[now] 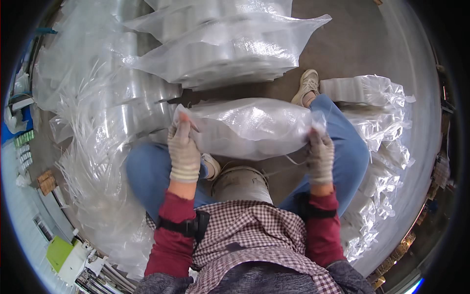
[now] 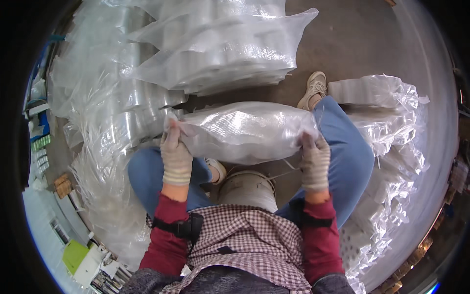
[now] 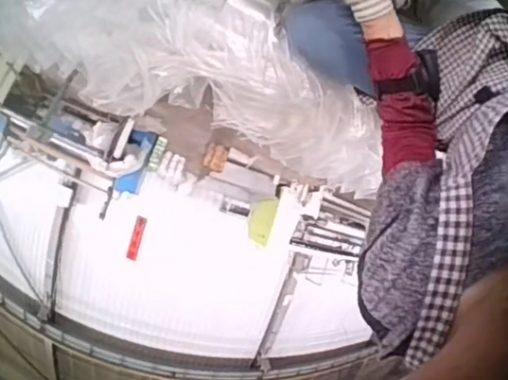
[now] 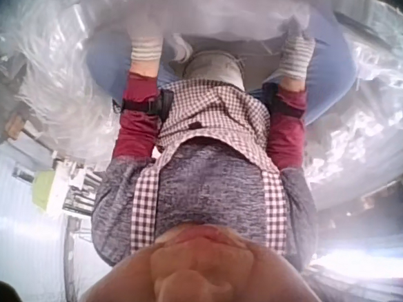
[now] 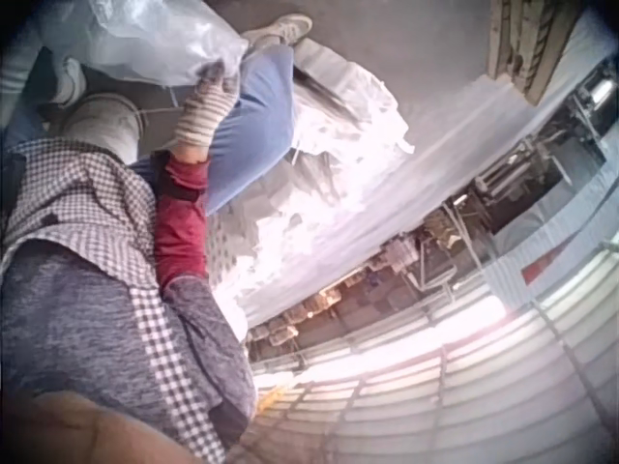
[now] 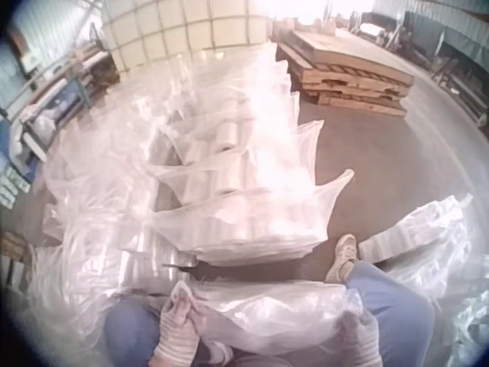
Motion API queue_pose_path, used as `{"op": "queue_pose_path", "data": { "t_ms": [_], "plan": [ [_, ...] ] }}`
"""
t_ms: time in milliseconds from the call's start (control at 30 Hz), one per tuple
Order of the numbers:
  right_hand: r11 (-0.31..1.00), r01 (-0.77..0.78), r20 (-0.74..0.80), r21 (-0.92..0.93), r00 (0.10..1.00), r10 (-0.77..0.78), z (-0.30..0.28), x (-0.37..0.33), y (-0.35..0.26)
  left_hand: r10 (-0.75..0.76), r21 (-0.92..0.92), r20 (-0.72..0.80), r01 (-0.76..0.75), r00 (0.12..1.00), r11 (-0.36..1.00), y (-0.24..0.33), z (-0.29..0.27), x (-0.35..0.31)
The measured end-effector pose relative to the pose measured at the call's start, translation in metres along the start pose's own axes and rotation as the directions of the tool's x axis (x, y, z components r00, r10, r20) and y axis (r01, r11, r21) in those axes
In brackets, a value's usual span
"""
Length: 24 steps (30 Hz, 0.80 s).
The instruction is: Bundling several rolls of clear plastic film together using a cord and a long metal threading needle.
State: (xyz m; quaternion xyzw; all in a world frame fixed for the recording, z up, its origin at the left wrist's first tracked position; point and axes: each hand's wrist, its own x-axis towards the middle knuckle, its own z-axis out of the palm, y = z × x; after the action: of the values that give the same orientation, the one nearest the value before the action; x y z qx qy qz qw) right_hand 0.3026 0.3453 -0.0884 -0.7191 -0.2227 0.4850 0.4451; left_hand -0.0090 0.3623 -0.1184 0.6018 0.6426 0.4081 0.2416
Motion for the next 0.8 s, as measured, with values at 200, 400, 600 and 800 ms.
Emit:
{"op": "queue_pose_path", "data": {
  "t_ms": [200,400,600,800],
  "plan": [
    [0.986,-0.051,-0.062,0.16,0.996,0.062,-0.005,-0.002,-0.021,-0.349,-0.238,0.043,0.348,0.936,0.907,0.004,-0.014,-0.017],
    [0.984,0.044,-0.08,0.173,0.996,-0.03,-0.003,0.002,0.002,-0.112,-0.388,0.083,0.136,0.99,0.912,0.037,-0.009,-0.018],
    [0.959,-0.052,-0.088,0.279,0.993,0.079,-0.025,0.016,-0.017,0.188,-0.009,0.113,-0.188,0.976,0.982,0.019,-0.005,-0.004],
    [0.987,0.056,0.034,0.15,0.997,-0.062,-0.009,-0.002,-0.015,-0.113,-0.118,0.093,0.123,0.989,0.985,-0.05,-0.011,-0.036]
  ]
}}
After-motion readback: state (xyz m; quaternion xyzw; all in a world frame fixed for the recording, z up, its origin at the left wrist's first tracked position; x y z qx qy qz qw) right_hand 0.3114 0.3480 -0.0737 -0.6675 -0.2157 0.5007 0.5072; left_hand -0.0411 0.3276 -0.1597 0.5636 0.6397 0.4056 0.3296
